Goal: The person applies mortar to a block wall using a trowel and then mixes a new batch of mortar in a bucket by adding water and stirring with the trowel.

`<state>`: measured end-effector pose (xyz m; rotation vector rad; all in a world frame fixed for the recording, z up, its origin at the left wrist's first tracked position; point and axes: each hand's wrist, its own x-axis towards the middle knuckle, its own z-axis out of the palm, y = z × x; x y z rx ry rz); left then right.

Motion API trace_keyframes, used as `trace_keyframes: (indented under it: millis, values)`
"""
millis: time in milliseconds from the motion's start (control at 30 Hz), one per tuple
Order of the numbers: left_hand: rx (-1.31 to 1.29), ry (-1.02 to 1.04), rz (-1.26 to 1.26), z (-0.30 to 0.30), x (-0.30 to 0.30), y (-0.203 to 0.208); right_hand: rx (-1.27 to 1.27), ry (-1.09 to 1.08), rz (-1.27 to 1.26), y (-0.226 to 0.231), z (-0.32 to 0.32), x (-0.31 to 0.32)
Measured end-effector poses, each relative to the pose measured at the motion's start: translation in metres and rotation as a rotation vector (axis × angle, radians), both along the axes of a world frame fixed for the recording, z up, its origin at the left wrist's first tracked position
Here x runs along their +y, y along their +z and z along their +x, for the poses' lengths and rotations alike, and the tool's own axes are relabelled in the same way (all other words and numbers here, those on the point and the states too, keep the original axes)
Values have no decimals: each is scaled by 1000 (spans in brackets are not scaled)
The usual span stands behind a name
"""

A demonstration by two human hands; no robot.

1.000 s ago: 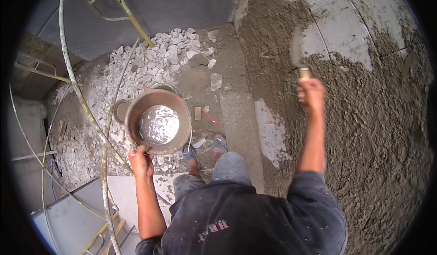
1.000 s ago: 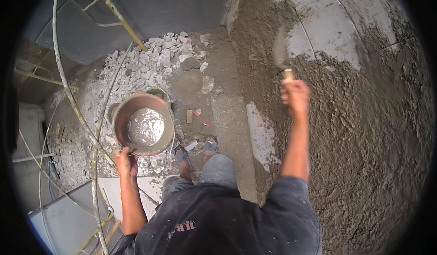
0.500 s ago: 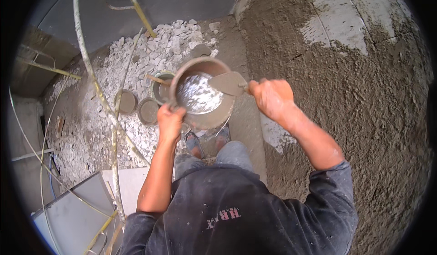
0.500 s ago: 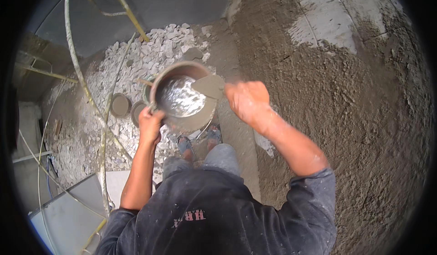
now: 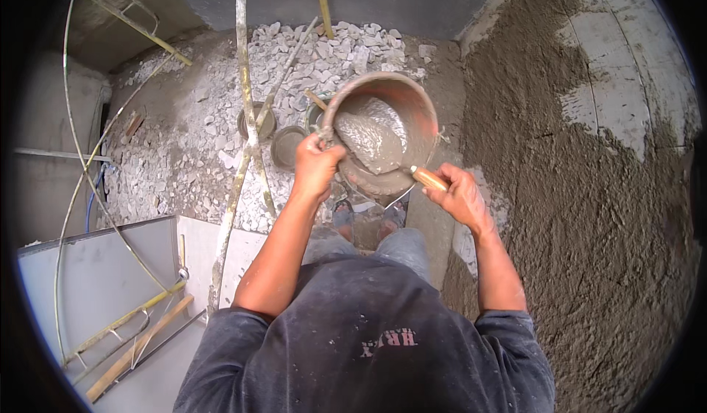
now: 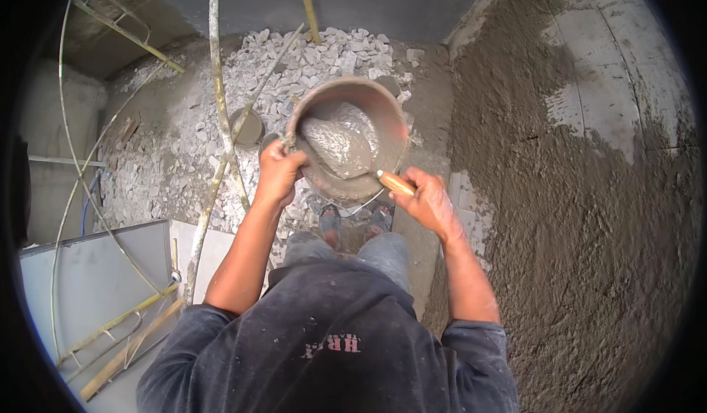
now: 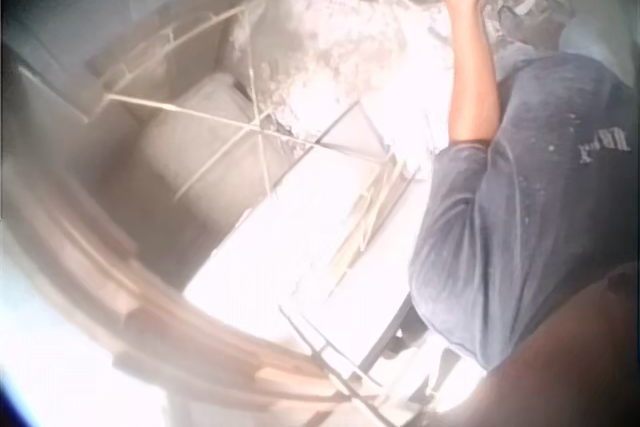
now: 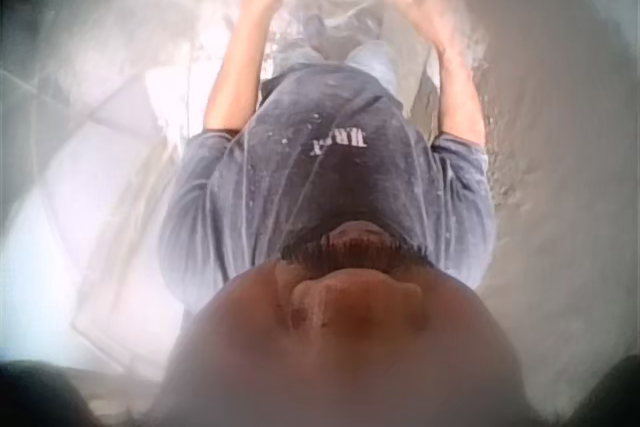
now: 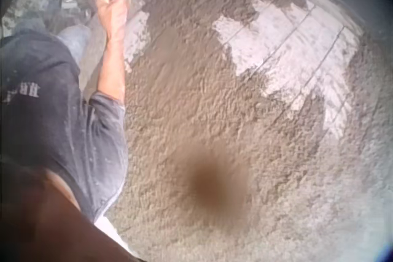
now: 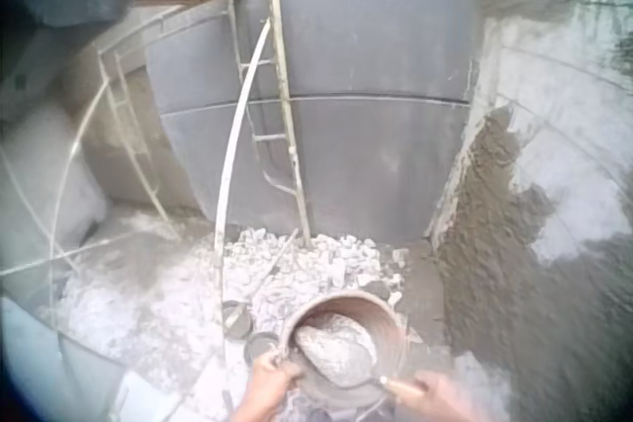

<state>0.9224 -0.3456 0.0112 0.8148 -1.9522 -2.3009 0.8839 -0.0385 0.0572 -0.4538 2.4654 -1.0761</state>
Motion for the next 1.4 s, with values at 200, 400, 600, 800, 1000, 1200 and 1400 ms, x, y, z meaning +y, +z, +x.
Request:
trace_keyframes:
  millis: [200, 400, 600, 800, 1000, 1200, 1400]
  values:
    - [5, 214, 90, 28, -31, -15, 79, 57, -191, 46, -24, 7]
    - [77, 428, 190, 26, -13, 10, -455, -118, -659, 15, -69, 83]
    - [-2, 374, 209, 6, 20, 27, -84, -961, -551, 44, -63, 285]
    - [-66, 174, 110, -6, 36, 11, 314, -870, -130, 235, 19, 276]
    - [5, -66, 44, -33, 71, 9, 304, -294, 608, 209, 16, 135]
    - [83, -311, -83, -37, 107, 62, 436, 150, 912, 121, -15, 75]
    - [63, -233, 73, -26, 83, 33, -1, 39, 276, 47, -5, 93]
